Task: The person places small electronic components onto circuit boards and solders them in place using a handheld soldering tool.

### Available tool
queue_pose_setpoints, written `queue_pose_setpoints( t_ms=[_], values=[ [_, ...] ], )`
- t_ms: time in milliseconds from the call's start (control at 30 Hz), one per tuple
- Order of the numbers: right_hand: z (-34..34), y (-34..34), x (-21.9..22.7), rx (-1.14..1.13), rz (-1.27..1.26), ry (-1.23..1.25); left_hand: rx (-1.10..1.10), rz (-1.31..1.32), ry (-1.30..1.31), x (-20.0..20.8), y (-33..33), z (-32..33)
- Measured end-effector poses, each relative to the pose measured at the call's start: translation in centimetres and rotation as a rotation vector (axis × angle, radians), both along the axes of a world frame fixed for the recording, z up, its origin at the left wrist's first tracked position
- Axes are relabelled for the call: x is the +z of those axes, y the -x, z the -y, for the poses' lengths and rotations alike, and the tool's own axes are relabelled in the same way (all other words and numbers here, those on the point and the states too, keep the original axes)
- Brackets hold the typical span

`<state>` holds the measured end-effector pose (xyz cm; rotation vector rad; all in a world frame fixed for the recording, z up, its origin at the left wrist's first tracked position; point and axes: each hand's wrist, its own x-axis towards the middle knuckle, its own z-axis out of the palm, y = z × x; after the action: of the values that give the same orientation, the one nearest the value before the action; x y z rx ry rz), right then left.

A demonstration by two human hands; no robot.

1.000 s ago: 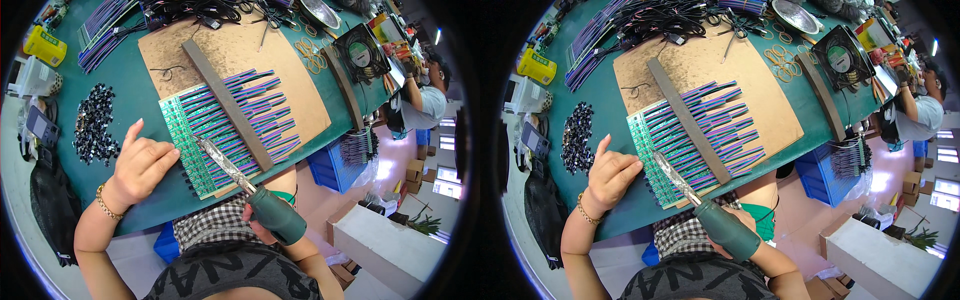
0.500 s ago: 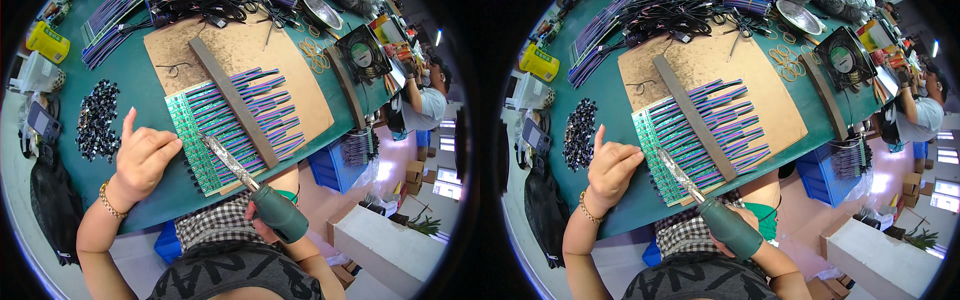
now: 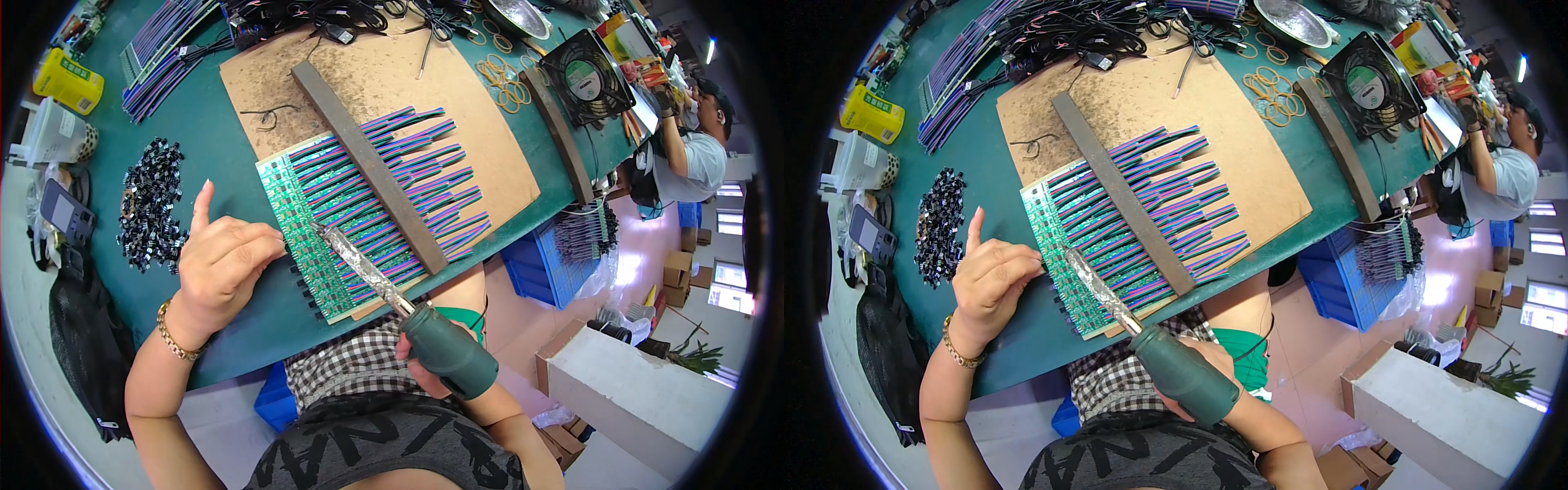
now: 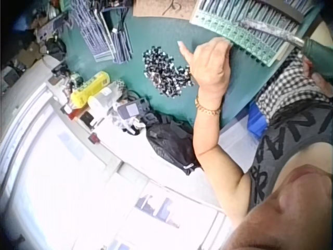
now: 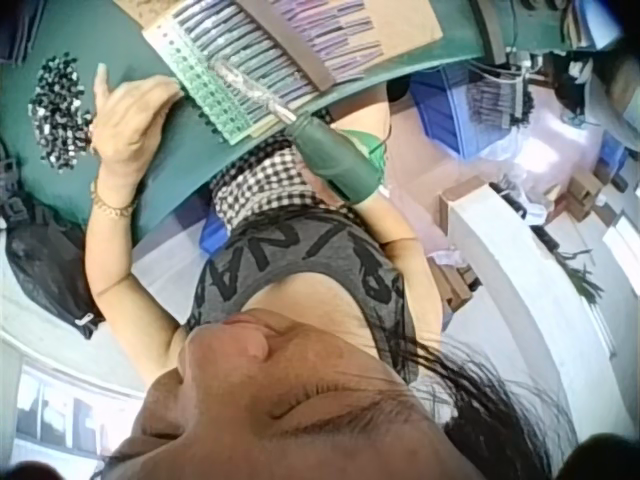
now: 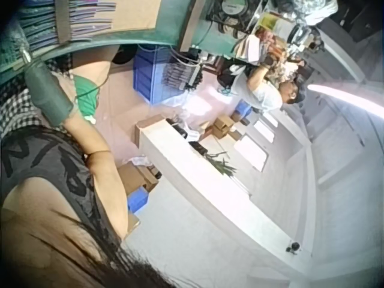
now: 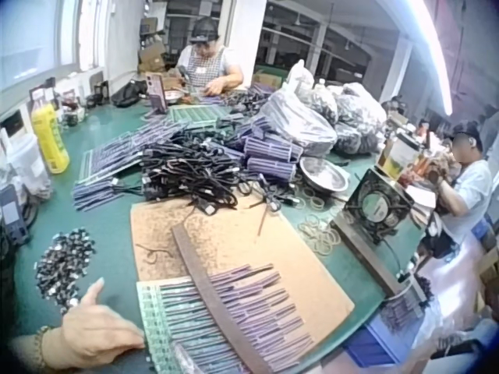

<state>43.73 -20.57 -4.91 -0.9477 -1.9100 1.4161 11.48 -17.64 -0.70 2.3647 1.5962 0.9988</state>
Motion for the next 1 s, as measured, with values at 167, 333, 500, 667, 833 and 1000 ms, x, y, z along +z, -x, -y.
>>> queue_pose_setpoints(
  t_ms=[167,333,500,667,833,1000],
  values=[
    [-1.4,0.8,1.9,0.13,0.093,0.015,-0.011,0.011,0.046,0.0,0.2,0.0],
    [-1.0,0.9,1.8,0.103,0.032,-0.01,-0.044,-0.017,0.022,-0.1,0.1,0.2],
    [-0.4,0.9,2.0,0.102,0.115,0.021,-0.043,-0.028,0.003,0.0,0.0,0.2],
    [-0.1,1.4,0.8,0.074,-0.026,-0.062,-0.044,-0.036,-0.006,0.0,-0.2,0.2],
    [-0.1,1.4,0.7,0.086,0.001,-0.171,-0.048,-0.041,-0.029,-0.1,-0.2,0.3],
    [0.4,1.9,-0.3,-0.033,-0.05,-0.116,-0.037,-0.053,-0.055,0.0,-0.4,0.3]
  ],
)
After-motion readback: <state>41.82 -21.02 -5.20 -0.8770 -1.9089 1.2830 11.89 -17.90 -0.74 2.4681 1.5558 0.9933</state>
